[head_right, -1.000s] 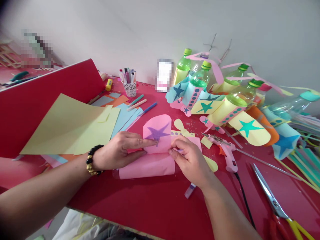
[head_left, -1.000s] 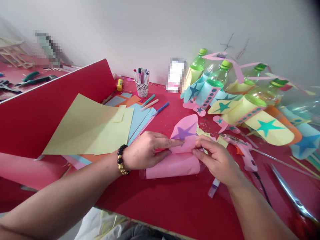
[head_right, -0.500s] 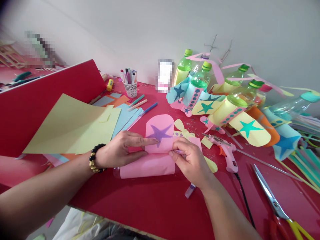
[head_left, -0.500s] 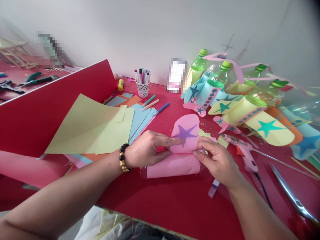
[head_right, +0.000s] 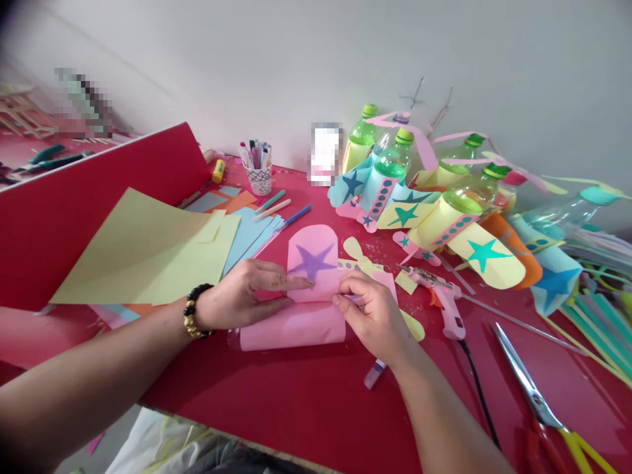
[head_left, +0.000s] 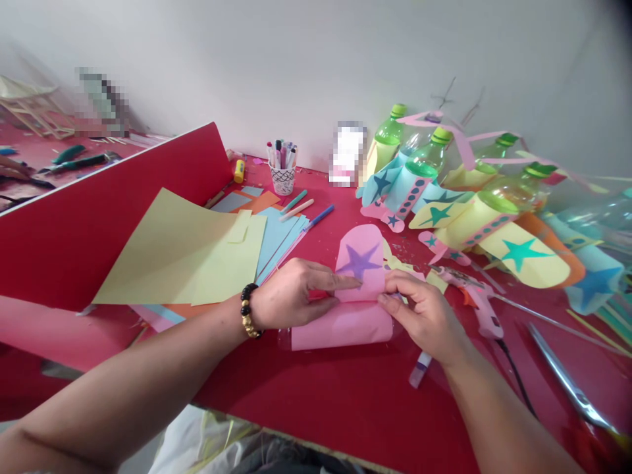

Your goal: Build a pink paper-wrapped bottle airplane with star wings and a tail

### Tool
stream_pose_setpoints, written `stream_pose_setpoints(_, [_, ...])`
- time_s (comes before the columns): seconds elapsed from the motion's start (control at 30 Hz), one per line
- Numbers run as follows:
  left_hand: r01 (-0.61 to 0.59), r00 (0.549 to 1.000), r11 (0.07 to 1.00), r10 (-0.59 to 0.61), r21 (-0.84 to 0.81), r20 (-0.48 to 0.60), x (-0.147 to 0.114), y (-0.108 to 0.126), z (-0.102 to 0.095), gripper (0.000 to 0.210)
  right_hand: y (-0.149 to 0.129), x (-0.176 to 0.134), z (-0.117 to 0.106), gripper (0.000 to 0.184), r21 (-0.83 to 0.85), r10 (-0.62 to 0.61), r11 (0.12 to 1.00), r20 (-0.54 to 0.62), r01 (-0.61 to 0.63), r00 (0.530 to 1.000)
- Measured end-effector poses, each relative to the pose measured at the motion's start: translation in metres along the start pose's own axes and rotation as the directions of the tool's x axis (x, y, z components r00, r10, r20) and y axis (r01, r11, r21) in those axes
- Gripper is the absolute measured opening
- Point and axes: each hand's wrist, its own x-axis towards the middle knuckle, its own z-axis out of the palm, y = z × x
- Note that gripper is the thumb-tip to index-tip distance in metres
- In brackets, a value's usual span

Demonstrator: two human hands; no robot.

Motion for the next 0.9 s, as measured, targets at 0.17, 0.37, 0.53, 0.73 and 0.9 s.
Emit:
stream_pose_setpoints(0.17, [-0.008,1.0,0.999,0.009,-0.04,0.02,0.0008,0.0013,-0.0009,0.033,-0.0011,0.0004,0.0028,0.019,-0.036,0.011,0.999,-0.027,-0.012,1.0])
stream_pose_setpoints(0.37, [0.041,0.996,0.998,-0.038,-0.038,0.076,0.0011,0.0034,-0.0022,0.029,-0.0014,0.0012,0.0051,0.017,-0.029,0.016,0.999,-0.053,-0.018,0.998])
stream_pose_setpoints(0.53, [0.045,0.997,0.997,-0.041,-0.057,0.071,0.0014,0.0039,-0.0023,0.029,0.0,0.0014,0.0056,0.017,0.003,0.066,0.998,-0.054,-0.066,0.996])
stream_pose_setpoints(0.73, [0.07,0.995,0.995,-0.065,-0.074,0.077,0.0012,0.0037,-0.0021,0.029,0.0018,0.0016,0.0033,0.023,0.075,0.1,0.992,-0.01,-0.099,0.995])
stream_pose_setpoints(0.9, [0.094,0.993,0.994,-0.09,-0.052,0.082,0.0011,0.0038,-0.0018,0.029,0.0016,0.0017,0.0031,0.02,0.073,0.101,0.992,-0.012,-0.1,0.995])
